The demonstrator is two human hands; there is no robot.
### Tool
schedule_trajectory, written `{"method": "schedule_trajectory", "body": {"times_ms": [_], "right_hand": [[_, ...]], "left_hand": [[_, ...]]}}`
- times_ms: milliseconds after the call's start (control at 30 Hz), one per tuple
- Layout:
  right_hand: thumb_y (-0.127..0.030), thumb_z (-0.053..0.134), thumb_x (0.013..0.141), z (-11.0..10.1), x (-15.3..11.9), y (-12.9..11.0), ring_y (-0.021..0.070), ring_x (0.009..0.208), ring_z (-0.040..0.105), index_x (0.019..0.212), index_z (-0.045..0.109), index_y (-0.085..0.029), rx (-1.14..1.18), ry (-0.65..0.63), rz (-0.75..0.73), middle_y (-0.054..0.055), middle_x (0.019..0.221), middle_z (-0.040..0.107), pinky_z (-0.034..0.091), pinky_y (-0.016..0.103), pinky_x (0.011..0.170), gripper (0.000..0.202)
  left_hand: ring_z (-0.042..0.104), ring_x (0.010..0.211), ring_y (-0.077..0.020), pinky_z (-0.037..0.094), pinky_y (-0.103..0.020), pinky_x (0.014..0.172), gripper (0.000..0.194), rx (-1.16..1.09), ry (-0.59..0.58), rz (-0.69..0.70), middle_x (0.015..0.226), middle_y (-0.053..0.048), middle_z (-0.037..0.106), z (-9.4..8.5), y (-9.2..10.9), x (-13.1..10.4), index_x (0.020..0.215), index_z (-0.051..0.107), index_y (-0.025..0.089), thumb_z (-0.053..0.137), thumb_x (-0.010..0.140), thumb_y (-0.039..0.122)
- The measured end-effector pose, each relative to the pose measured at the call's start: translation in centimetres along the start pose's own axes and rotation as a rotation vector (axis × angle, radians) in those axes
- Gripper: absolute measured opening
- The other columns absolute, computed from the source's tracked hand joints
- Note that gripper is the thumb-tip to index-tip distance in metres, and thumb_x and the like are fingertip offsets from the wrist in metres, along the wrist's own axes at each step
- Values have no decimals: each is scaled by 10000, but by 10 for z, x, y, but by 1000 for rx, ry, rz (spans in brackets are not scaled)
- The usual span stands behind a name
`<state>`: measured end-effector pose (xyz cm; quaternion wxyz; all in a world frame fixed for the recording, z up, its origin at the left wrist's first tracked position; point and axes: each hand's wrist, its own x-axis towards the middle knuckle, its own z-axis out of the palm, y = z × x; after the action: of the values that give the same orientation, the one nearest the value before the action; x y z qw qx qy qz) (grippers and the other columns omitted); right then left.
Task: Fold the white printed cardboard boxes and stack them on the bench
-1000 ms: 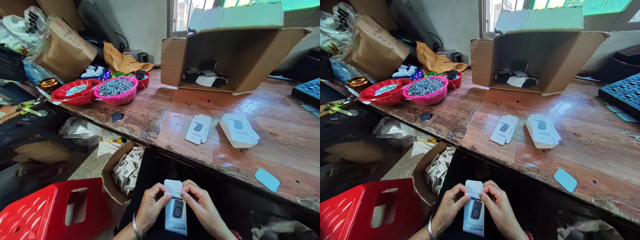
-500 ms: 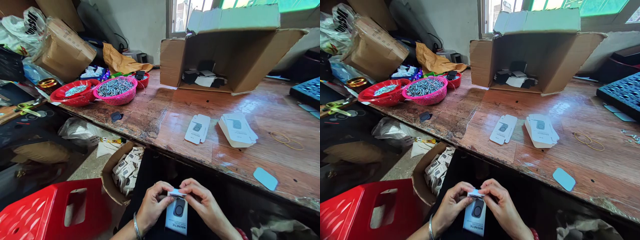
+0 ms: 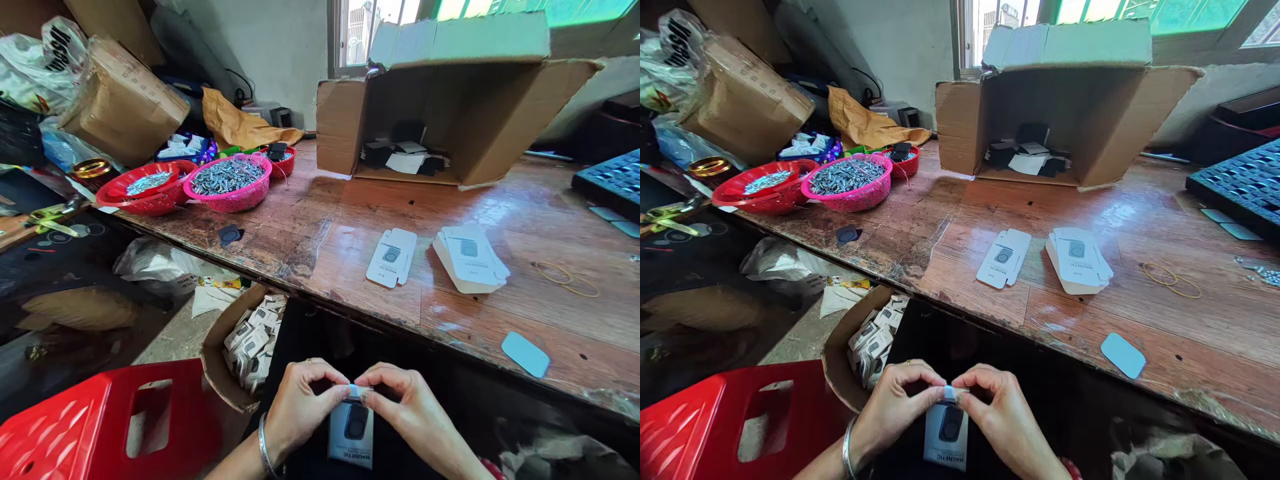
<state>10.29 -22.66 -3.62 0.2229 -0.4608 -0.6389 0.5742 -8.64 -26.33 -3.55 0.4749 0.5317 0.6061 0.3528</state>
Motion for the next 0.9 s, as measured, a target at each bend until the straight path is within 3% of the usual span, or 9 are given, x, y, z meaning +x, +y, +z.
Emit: {"method": "schedule_trajectory", "body": {"times_ms": [167, 367, 500, 633, 733, 900], "right_hand": [[-289, 654, 833, -5, 4, -5, 202, 754, 661, 804, 786, -206, -2, -11, 45, 21, 779, 758, 467, 273, 690, 158], [-354, 615, 877, -3, 1, 0, 210, 816, 668, 800, 775, -202, 32, -25, -14, 50, 853, 742, 492, 290, 744, 234], [-366, 619, 880, 0, -4, 10, 232, 927, 674, 924, 767, -219, 100, -52, -20, 68, 976, 732, 512, 313, 814, 213], [-322, 698, 804, 6, -8, 20, 240, 949, 686, 1092, 684, -227, 238, 31, 36, 60, 1002, 736, 535, 334, 848, 303], [-314, 693, 811, 9, -10, 23, 234, 895, 693, 994, 705, -215, 235, 31, 51, 63, 961, 744, 548, 318, 795, 208], [-294, 688, 826, 10, -13, 25, 226, 891, 685, 816, 736, -204, 188, 37, -51, 66, 936, 736, 534, 304, 805, 102]], "left_hand": [[681, 699, -196, 492, -259, 652, 134, -117, -30, -89, 744, -65, 769, -1, -2, 4, 734, 787, 159, 728, 758, 277], [714, 827, -210, 527, -283, 769, 154, -139, -54, 114, 876, -86, 784, -2, -21, -2, 820, 803, 191, 714, 812, 316], [717, 888, -222, 524, -297, 831, 156, -142, -27, 133, 939, -78, 779, -1, -32, -6, 873, 781, 200, 794, 736, 275], [713, 907, -227, 522, -301, 832, 141, -212, -7, 79, 947, -70, 776, 5, -42, -6, 878, 756, 201, 776, 759, 273], [708, 904, -236, 528, -310, 817, 184, -308, -30, 49, 955, -83, 771, 9, -49, -7, 884, 753, 193, 778, 759, 325], [694, 890, -224, 526, -297, 798, 227, -432, -55, 43, 941, -84, 755, 14, -53, -11, 847, 757, 184, 779, 754, 390]]}}
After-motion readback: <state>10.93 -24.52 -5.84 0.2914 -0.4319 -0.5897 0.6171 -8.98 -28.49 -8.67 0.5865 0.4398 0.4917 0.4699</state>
